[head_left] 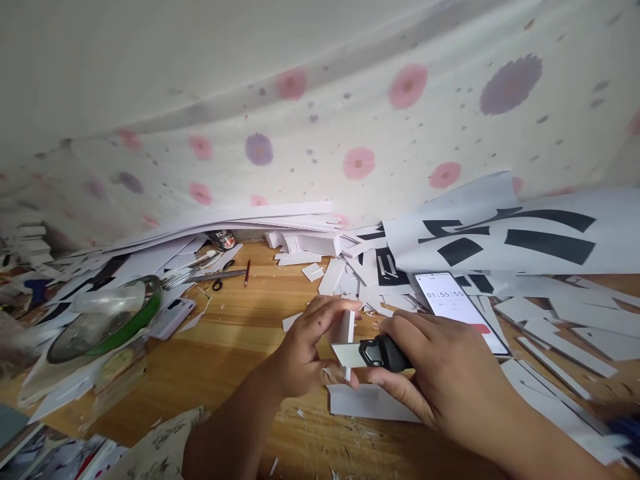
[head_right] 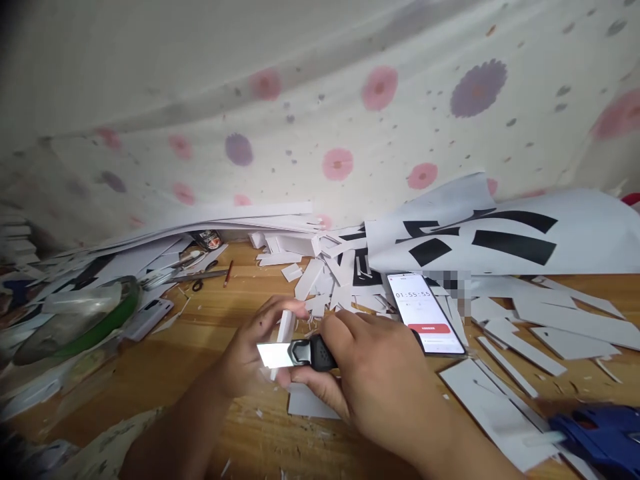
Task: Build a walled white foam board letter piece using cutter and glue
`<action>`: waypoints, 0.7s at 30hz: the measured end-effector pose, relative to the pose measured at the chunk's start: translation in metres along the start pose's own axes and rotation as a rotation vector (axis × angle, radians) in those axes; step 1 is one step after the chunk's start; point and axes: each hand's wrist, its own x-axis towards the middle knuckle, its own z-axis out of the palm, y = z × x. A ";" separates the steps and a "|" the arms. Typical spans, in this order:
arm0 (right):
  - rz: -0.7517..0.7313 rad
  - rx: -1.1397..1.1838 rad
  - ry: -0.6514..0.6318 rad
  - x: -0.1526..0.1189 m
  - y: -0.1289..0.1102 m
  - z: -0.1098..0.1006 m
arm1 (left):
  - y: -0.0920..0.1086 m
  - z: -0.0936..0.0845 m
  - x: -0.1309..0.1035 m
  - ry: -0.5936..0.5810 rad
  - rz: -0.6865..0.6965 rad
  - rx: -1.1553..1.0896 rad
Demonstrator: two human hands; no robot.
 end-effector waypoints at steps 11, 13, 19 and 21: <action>0.007 -0.119 0.082 0.000 0.012 0.006 | 0.009 -0.001 0.002 -0.059 -0.027 0.056; 0.023 -0.151 0.105 0.000 0.017 0.006 | 0.010 0.000 0.002 -0.085 -0.007 0.071; 0.014 -0.106 0.080 -0.003 0.017 0.005 | 0.008 0.000 0.001 -0.106 -0.027 0.128; -0.001 -0.061 0.048 -0.004 0.013 0.005 | 0.007 -0.001 0.001 -0.102 -0.037 0.139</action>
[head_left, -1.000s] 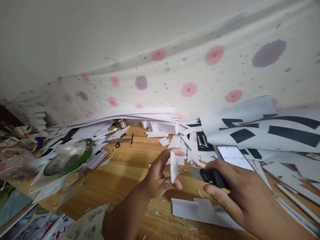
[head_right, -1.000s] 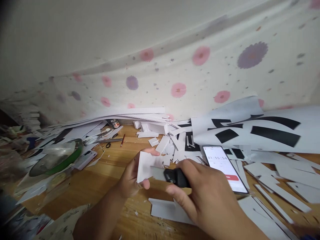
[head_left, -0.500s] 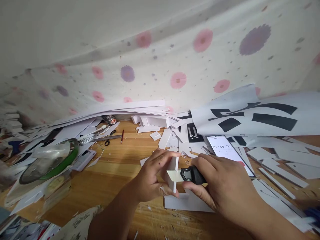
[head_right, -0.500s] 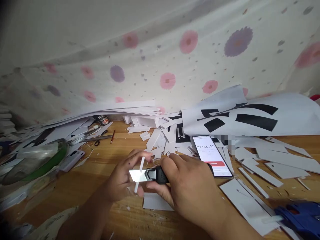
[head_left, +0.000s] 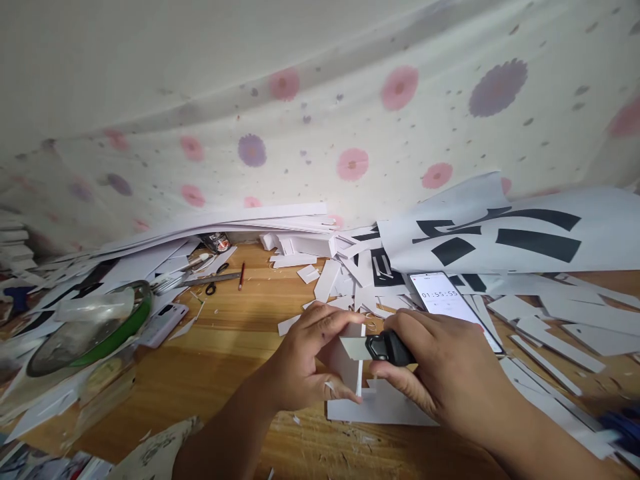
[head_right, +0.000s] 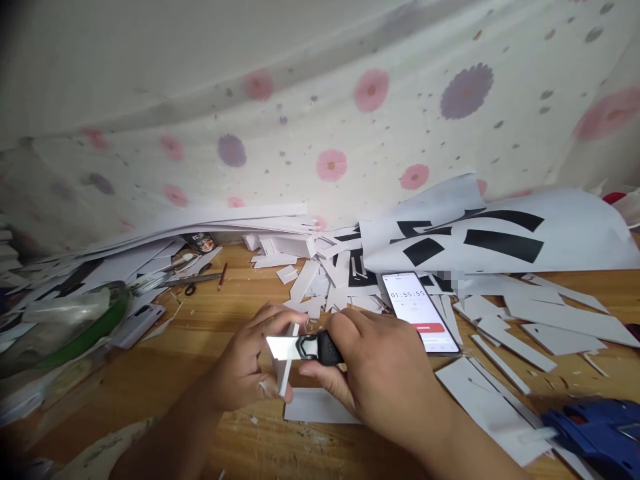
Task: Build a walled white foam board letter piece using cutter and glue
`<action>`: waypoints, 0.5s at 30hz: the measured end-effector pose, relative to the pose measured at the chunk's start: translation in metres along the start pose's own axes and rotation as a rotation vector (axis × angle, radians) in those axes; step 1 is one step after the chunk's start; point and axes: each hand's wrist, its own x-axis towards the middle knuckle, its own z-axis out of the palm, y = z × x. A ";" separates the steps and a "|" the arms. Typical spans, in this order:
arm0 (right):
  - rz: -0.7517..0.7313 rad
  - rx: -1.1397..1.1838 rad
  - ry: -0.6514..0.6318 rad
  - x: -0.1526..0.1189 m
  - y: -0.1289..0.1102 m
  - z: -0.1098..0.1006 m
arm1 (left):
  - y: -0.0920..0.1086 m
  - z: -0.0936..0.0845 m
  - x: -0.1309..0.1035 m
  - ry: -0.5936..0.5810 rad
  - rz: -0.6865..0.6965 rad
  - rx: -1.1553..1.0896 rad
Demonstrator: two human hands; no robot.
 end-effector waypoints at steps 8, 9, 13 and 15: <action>0.025 -0.006 0.012 0.001 -0.002 0.003 | -0.001 0.000 -0.001 0.001 -0.004 -0.021; 0.030 -0.005 0.015 0.002 -0.001 0.004 | 0.000 0.000 -0.001 0.005 0.004 -0.021; 0.091 -0.046 0.008 0.002 0.006 0.011 | 0.003 0.001 0.001 -0.016 0.071 -0.035; 0.168 -0.072 -0.024 0.001 0.011 0.012 | 0.004 0.001 0.000 -0.014 0.072 -0.097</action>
